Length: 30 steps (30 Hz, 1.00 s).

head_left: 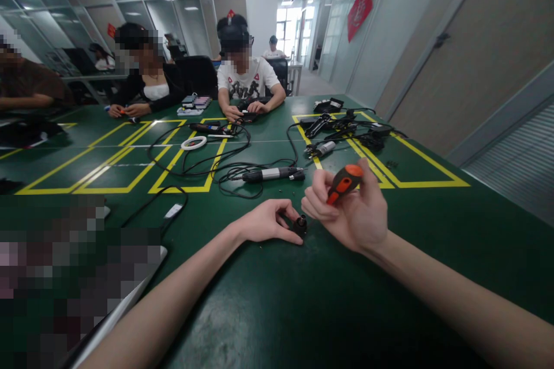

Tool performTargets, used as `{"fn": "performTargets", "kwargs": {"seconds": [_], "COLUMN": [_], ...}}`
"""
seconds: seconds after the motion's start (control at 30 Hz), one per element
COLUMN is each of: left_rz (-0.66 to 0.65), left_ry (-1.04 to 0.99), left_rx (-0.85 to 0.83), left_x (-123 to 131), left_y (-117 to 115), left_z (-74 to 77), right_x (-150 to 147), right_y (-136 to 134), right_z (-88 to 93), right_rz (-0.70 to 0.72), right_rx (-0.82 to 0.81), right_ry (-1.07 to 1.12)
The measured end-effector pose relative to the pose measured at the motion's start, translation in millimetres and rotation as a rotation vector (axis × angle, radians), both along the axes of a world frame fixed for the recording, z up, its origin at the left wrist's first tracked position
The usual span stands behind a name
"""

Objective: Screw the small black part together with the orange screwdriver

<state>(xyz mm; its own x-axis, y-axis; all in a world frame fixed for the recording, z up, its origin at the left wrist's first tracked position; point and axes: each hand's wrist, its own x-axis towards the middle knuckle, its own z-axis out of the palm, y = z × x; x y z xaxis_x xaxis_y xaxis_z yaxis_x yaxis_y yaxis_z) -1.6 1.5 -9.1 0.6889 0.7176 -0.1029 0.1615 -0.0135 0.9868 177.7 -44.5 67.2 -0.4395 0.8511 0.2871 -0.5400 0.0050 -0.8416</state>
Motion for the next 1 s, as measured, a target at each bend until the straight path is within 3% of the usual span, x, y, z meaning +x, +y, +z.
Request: {"fn": "performTargets", "kwargs": {"seconds": [0.33,1.0], "left_rz": [-0.001,0.0], "left_ry": [0.003,0.006], "left_rx": [-0.007,-0.004], "left_x": [0.0,-0.5], "left_y": [0.4,-0.3], "left_z": [-0.1,0.6], "right_x": [-0.8,-2.3], "right_y": [1.0,-1.3], "right_z": [1.0,0.2], "right_rz": [0.041,-0.043], "right_rx": [-0.036,-0.023], "right_ry": [0.003,0.023]}}
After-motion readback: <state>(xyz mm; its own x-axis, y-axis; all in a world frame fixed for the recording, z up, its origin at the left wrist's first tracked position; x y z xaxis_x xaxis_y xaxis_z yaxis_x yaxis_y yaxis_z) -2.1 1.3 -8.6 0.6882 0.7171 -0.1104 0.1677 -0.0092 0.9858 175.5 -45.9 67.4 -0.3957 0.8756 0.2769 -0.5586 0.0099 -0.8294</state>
